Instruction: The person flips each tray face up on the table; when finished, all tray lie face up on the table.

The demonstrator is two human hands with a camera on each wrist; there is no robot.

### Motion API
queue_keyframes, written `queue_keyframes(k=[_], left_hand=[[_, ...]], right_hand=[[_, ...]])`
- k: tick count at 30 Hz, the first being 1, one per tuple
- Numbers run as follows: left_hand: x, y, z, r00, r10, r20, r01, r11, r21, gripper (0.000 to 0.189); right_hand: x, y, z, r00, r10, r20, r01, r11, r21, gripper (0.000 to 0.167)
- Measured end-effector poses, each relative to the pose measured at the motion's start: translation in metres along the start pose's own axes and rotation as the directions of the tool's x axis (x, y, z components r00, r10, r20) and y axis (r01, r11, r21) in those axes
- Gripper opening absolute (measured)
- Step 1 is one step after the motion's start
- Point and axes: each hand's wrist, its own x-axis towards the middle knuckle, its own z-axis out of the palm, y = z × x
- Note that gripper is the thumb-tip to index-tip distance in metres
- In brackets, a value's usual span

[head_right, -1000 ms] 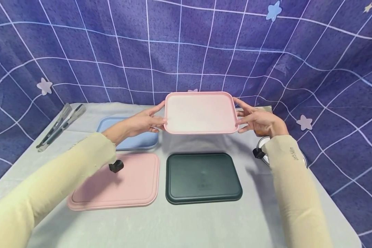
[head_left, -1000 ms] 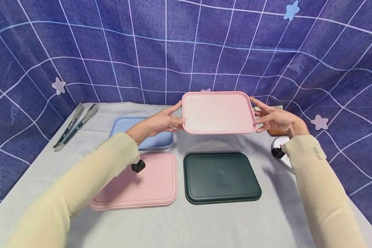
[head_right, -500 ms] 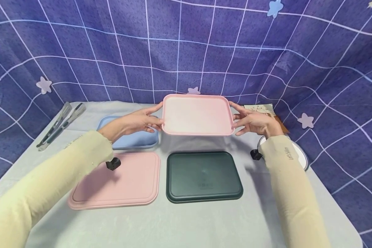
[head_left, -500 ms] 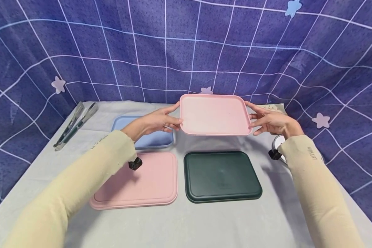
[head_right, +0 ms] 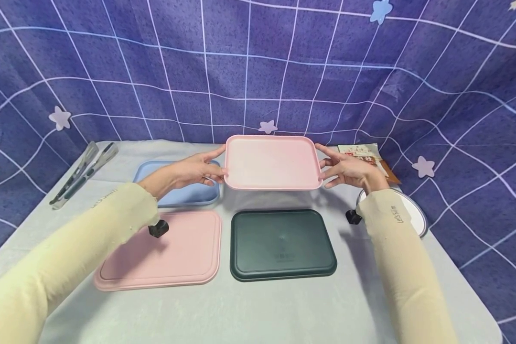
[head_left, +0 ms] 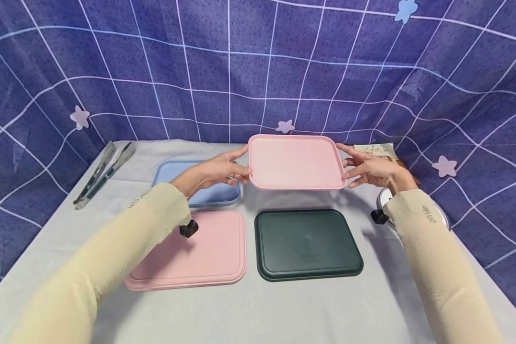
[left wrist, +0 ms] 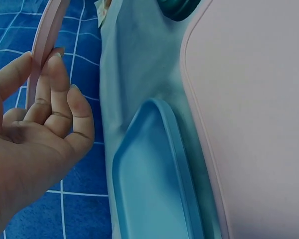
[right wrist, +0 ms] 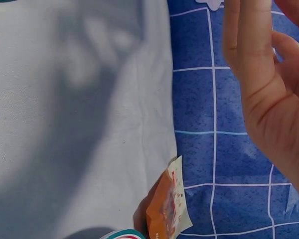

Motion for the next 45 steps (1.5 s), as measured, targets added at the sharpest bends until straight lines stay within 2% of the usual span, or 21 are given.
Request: queue_keyframes(k=[6, 12, 26, 34, 38, 45], left_hand=[[0.005, -0.002, 0.0, 1.0, -0.023, 0.018, 0.022, 0.999, 0.024, 0.091], [0.007, -0.004, 0.003, 0.998, -0.055, 0.043, 0.053, 0.997, 0.049, 0.092], [0.018, -0.018, 0.007, 0.995, -0.089, 0.038, 0.084, 0.989, 0.124, 0.094], [0.024, -0.024, 0.009, 0.988, -0.147, 0.049, 0.135, 0.972, 0.192, 0.098], [0.027, -0.025, 0.009, 0.983, -0.175, 0.049, 0.161, 0.964, 0.213, 0.097], [0.028, -0.021, 0.01, 0.975, -0.221, 0.027, 0.208, 0.949, 0.238, 0.094]], right_hand=[[0.0, 0.004, -0.002, 1.0, 0.011, -0.001, -0.011, 1.0, -0.014, 0.094], [0.002, 0.009, -0.004, 0.997, 0.082, 0.004, -0.081, 0.996, -0.027, 0.095], [0.013, 0.024, -0.006, 0.986, 0.165, -0.02, -0.165, 0.986, 0.003, 0.097], [0.022, 0.034, -0.008, 0.98, 0.196, -0.02, -0.196, 0.981, -0.008, 0.098], [0.026, 0.038, -0.009, 0.973, 0.225, -0.046, -0.226, 0.974, -0.012, 0.097], [0.031, 0.039, -0.008, 0.964, 0.263, -0.031, -0.263, 0.965, -0.003, 0.094]])
